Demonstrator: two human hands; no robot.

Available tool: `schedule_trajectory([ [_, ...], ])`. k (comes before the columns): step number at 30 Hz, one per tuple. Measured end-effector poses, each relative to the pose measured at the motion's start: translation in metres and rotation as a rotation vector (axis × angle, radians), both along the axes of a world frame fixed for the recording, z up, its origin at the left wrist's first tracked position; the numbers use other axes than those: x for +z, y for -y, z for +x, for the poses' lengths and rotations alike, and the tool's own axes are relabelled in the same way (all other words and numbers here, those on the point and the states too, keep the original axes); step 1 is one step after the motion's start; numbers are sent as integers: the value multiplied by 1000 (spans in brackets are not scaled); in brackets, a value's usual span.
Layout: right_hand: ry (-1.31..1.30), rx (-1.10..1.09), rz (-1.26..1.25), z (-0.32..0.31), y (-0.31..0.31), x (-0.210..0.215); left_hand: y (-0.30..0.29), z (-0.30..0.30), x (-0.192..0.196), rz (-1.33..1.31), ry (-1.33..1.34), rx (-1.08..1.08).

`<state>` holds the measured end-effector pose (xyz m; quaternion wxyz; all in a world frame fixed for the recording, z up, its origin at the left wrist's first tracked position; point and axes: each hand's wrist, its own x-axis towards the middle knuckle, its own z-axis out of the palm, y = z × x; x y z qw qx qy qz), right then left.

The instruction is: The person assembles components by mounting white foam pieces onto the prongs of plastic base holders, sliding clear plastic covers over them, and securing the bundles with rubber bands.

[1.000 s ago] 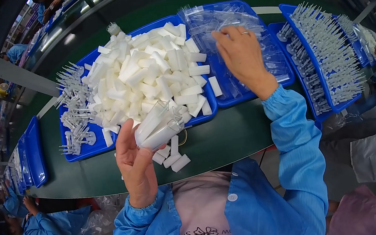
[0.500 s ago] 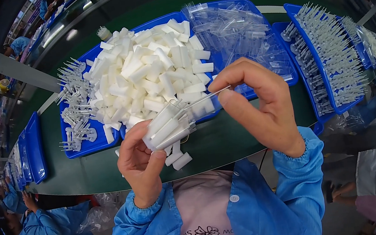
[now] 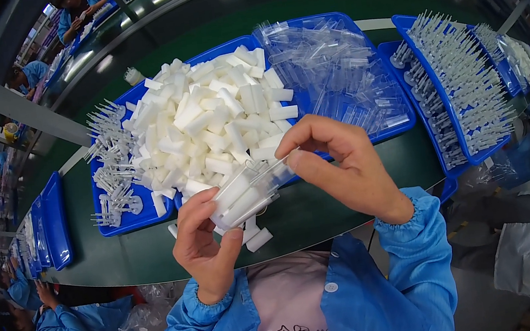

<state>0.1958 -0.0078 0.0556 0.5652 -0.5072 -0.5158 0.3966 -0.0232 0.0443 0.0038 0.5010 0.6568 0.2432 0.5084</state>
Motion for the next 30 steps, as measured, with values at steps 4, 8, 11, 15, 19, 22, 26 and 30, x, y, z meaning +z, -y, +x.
schedule_trajectory([
  [4, -69, 11, -8, -1, 1, -3, 0, 1, 8, 191, -132, 75],
  [8, -109, 9, -8, -1, 3, -5, 2, 3, 16, 415, -261, 139],
  [11, -90, -10, 13, -2, 4, -4, 3, 3, 19, 419, -279, 129],
  [15, -80, -36, 22, -5, 6, -1, 4, 2, 22, 380, -271, 92],
  [19, -58, -54, 40, -6, 9, 0, 4, -1, 20, 361, -294, 42],
  [22, -35, -66, 37, -7, 9, 4, 3, 0, 22, 366, -262, 48],
  [26, -10, -75, 26, -7, 8, 5, 2, -2, 22, 360, -281, 16],
  [30, 137, -51, 87, -11, 7, -1, 3, -1, 22, 318, -275, 5],
])
